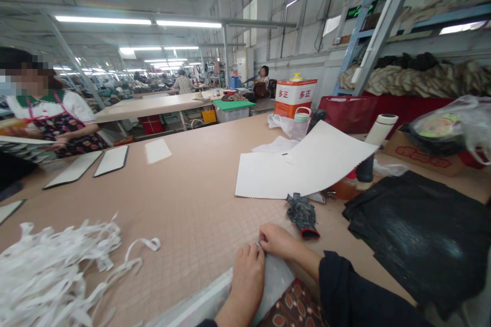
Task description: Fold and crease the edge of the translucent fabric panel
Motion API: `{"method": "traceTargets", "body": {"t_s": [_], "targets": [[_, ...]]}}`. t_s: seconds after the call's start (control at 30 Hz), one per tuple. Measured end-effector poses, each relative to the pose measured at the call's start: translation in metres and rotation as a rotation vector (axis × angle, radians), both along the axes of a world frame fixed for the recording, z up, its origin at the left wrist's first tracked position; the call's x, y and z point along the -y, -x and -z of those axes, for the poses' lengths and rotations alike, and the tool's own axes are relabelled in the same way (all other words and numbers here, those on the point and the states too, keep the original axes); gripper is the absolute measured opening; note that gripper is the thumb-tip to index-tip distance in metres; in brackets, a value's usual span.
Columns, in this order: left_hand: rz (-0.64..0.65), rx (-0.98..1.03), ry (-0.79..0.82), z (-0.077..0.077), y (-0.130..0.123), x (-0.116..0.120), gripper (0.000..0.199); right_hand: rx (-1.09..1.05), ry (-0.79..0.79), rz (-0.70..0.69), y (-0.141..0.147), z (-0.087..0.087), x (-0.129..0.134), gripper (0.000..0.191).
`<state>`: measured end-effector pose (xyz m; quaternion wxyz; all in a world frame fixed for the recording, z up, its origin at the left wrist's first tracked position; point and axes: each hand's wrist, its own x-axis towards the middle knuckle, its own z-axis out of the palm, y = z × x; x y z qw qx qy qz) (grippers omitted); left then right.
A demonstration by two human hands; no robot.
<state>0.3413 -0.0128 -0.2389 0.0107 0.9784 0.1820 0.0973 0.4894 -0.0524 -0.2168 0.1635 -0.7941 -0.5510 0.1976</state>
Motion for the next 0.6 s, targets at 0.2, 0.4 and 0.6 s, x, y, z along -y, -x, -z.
{"method": "traceTargets", "body": {"t_s": [0.2,0.4,0.6], "targets": [[-0.008,-0.007,-0.025,0.0011,0.0002,-0.0001,0.032,-0.018,0.026,0.008,-0.0042,0.0056,-0.0047,0.013],[-0.005,-0.020,-0.017,0.0001,0.0003,0.0010,0.033,-0.006,-0.005,0.035,-0.0020,0.0081,-0.0087,0.011],[-0.025,0.000,0.058,0.0000,0.0006,0.0004,0.031,-0.038,-0.112,0.050,0.0018,0.0066,-0.0008,0.019]]}}
